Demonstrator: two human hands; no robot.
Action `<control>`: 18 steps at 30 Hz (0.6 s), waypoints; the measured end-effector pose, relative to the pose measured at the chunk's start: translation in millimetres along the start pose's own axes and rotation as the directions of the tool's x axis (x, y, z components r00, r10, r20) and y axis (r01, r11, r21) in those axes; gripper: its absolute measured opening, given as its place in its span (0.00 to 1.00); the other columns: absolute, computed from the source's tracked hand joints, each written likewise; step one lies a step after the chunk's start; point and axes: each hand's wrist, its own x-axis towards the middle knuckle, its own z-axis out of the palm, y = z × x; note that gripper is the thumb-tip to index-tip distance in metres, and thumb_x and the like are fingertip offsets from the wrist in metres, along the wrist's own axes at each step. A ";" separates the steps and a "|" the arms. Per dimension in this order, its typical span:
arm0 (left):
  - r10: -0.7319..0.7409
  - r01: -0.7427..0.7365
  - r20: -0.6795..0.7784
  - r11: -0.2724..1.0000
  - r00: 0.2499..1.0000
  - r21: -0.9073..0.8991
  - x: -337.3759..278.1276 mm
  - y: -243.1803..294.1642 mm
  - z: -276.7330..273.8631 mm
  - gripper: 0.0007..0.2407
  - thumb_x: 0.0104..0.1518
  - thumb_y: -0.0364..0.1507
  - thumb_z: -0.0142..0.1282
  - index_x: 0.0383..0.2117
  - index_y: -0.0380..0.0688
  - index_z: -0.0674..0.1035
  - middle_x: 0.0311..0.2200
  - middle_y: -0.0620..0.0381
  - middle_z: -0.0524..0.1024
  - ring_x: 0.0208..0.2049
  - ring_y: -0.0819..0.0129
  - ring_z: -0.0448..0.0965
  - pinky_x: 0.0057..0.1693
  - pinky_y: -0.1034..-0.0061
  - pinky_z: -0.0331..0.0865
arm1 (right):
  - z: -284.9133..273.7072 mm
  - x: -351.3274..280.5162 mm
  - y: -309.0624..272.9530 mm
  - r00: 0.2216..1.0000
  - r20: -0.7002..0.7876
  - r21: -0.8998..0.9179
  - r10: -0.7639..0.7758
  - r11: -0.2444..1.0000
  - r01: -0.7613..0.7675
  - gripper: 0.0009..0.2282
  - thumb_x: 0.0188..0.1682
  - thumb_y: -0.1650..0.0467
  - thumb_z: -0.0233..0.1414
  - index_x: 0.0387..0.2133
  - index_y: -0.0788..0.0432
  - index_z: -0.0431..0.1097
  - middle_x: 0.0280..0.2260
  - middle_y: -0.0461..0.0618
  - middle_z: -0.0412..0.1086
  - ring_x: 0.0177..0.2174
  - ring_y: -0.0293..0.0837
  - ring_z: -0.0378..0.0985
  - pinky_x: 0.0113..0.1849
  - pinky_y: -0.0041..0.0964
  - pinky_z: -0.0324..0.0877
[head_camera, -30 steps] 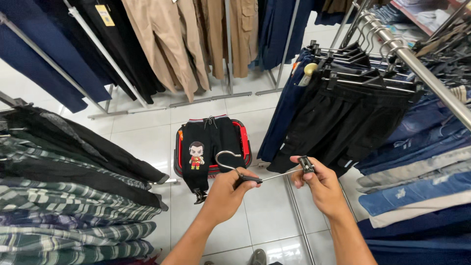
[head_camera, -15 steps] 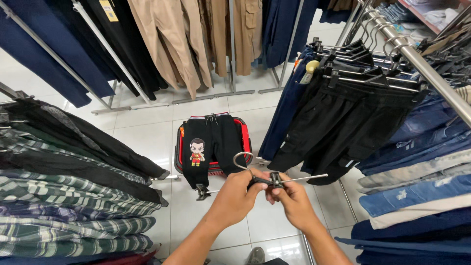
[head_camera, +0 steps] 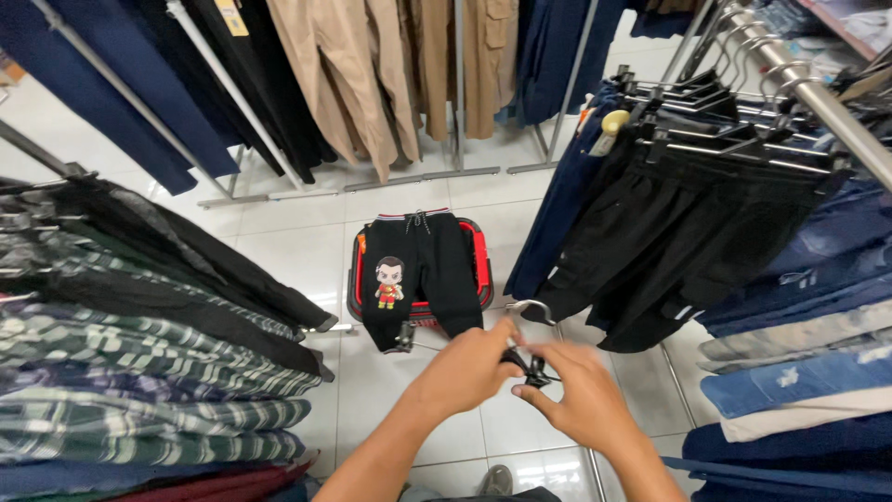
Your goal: The person selects several pairs of pants from hangers on a retail rack, removes the hangers by hand, and places the folded pants into a shopping basket.
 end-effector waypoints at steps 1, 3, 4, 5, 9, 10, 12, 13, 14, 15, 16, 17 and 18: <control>0.090 -0.091 -0.069 0.996 0.994 -0.024 0.8 -2.6 7.7 0.15 0.60 0.31 0.63 0.50 0.47 0.72 0.41 0.44 0.82 0.44 0.43 0.81 0.47 0.54 0.69 | -2.8 4.6 -3.9 0.960 0.238 0.159 0.151 0.969 -0.191 0.18 0.48 0.57 0.62 0.47 0.49 0.71 0.42 0.43 0.71 0.45 0.42 0.68 0.46 0.40 0.59; 0.179 -0.186 -0.148 0.982 0.973 -0.031 -1.4 -1.7 6.6 0.16 0.59 0.29 0.65 0.49 0.46 0.71 0.42 0.45 0.80 0.44 0.44 0.80 0.48 0.55 0.70 | -4.4 13.0 -5.8 0.848 0.475 0.264 0.235 0.881 -0.392 0.08 0.51 0.64 0.64 0.34 0.49 0.72 0.23 0.40 0.71 0.25 0.39 0.69 0.34 0.34 0.66; 0.384 -0.363 -0.447 0.922 0.808 0.135 -8.1 1.7 2.0 0.13 0.58 0.30 0.66 0.44 0.45 0.75 0.40 0.50 0.79 0.44 0.48 0.78 0.51 0.56 0.66 | -3.8 12.2 -4.7 0.809 0.514 0.335 0.286 0.801 -0.496 0.07 0.51 0.67 0.62 0.31 0.52 0.71 0.23 0.45 0.75 0.24 0.39 0.73 0.32 0.34 0.71; 0.567 -0.461 -0.643 0.815 0.515 0.350 -14.6 5.0 -2.5 0.10 0.57 0.32 0.68 0.38 0.45 0.79 0.39 0.55 0.79 0.43 0.52 0.76 0.53 0.58 0.63 | -2.9 11.6 -3.5 0.762 0.557 0.395 0.328 0.703 -0.592 0.06 0.52 0.70 0.60 0.28 0.56 0.71 0.23 0.49 0.78 0.22 0.40 0.78 0.30 0.34 0.77; 0.259 -0.175 -0.884 0.963 0.389 0.206 -22.3 -48.3 -11.0 0.11 0.58 0.37 0.63 0.42 0.51 0.78 0.43 0.61 0.79 0.46 0.59 0.77 0.55 0.63 0.61 | -8.2 10.5 -7.3 0.688 0.571 0.361 0.449 0.614 -0.701 0.09 0.53 0.68 0.60 0.27 0.57 0.72 0.22 0.47 0.74 0.17 0.40 0.68 0.28 0.32 0.65; -0.006 -0.251 -0.765 0.943 0.644 -0.218 -22.3 -63.5 -12.5 0.13 0.62 0.37 0.57 0.50 0.50 0.78 0.49 0.61 0.80 0.49 0.65 0.78 0.56 0.68 0.67 | -8.2 9.9 -8.5 0.688 0.562 0.350 0.459 0.621 -0.701 0.11 0.53 0.66 0.60 0.24 0.57 0.70 0.22 0.47 0.76 0.19 0.39 0.66 0.29 0.33 0.63; -0.179 -0.188 -0.492 0.772 0.852 -0.607 -24.3 -78.3 -12.9 0.17 0.65 0.37 0.52 0.59 0.50 0.78 0.54 0.62 0.82 0.51 0.71 0.79 0.57 0.75 0.73 | -3.5 8.1 -9.6 0.689 0.556 0.339 0.466 0.630 -0.699 0.14 0.53 0.64 0.59 0.21 0.57 0.68 0.22 0.46 0.79 0.21 0.38 0.64 0.30 0.33 0.60; -0.111 -0.281 -0.476 0.684 0.872 -0.674 -26.0 -77.8 -12.0 0.18 0.67 0.38 0.48 0.58 0.42 0.77 0.50 0.55 0.84 0.48 0.67 0.82 0.56 0.72 0.76 | 1.2 7.1 -9.6 0.739 0.500 0.344 0.451 0.679 -0.648 0.16 0.53 0.65 0.61 0.18 0.57 0.69 0.19 0.46 0.73 0.22 0.38 0.63 0.30 0.32 0.60; -0.038 -0.360 -0.465 0.579 0.885 -0.732 -27.5 -77.2 -11.1 0.20 0.69 0.39 0.44 0.56 0.35 0.77 0.45 0.48 0.87 0.44 0.62 0.86 0.55 0.68 0.78 | 5.6 5.7 -9.6 0.785 0.442 0.345 0.434 0.725 -0.596 0.17 0.52 0.65 0.63 0.16 0.58 0.69 0.17 0.45 0.68 0.22 0.38 0.61 0.31 0.32 0.59; -0.039 -0.359 -0.465 0.579 0.885 -0.732 -27.0 -76.0 -11.7 0.20 0.69 0.39 0.44 0.56 0.35 0.77 0.45 0.48 0.87 0.44 0.62 0.86 0.55 0.68 0.78 | 18.5 0.2 -5.2 0.784 0.443 0.345 0.434 0.725 -0.596 0.17 0.52 0.65 0.63 0.16 0.58 0.69 0.17 0.45 0.68 0.22 0.38 0.61 0.31 0.32 0.59; -0.141 -0.270 -0.450 0.632 0.882 -0.727 -26.3 -74.5 -12.1 0.20 0.68 0.41 0.43 0.53 0.38 0.79 0.42 0.52 0.89 0.41 0.65 0.87 0.53 0.71 0.73 | 31.0 -5.6 -0.6 0.931 0.193 0.295 0.310 0.887 -0.356 0.11 0.51 0.64 0.62 0.23 0.56 0.74 0.22 0.42 0.72 0.24 0.38 0.68 0.31 0.33 0.64; -0.242 -0.175 -0.437 0.673 0.866 -0.719 -25.6 -73.0 -12.4 0.20 0.68 0.42 0.42 0.50 0.42 0.82 0.39 0.55 0.91 0.38 0.68 0.89 0.51 0.74 0.68 | 43.5 -11.4 3.9 0.991 -0.052 0.170 0.122 0.979 -0.111 0.08 0.50 0.63 0.62 0.30 0.55 0.79 0.28 0.38 0.75 0.26 0.39 0.75 0.31 0.34 0.70; -0.244 -0.173 -0.436 0.672 0.866 -0.720 -25.7 -75.3 -10.5 0.20 0.68 0.42 0.42 0.50 0.42 0.82 0.39 0.55 0.91 0.38 0.68 0.89 0.51 0.74 0.68 | 43.5 -12.8 -1.4 0.991 -0.050 0.170 0.122 0.979 -0.112 0.08 0.50 0.63 0.62 0.30 0.55 0.79 0.28 0.38 0.75 0.26 0.39 0.75 0.31 0.34 0.70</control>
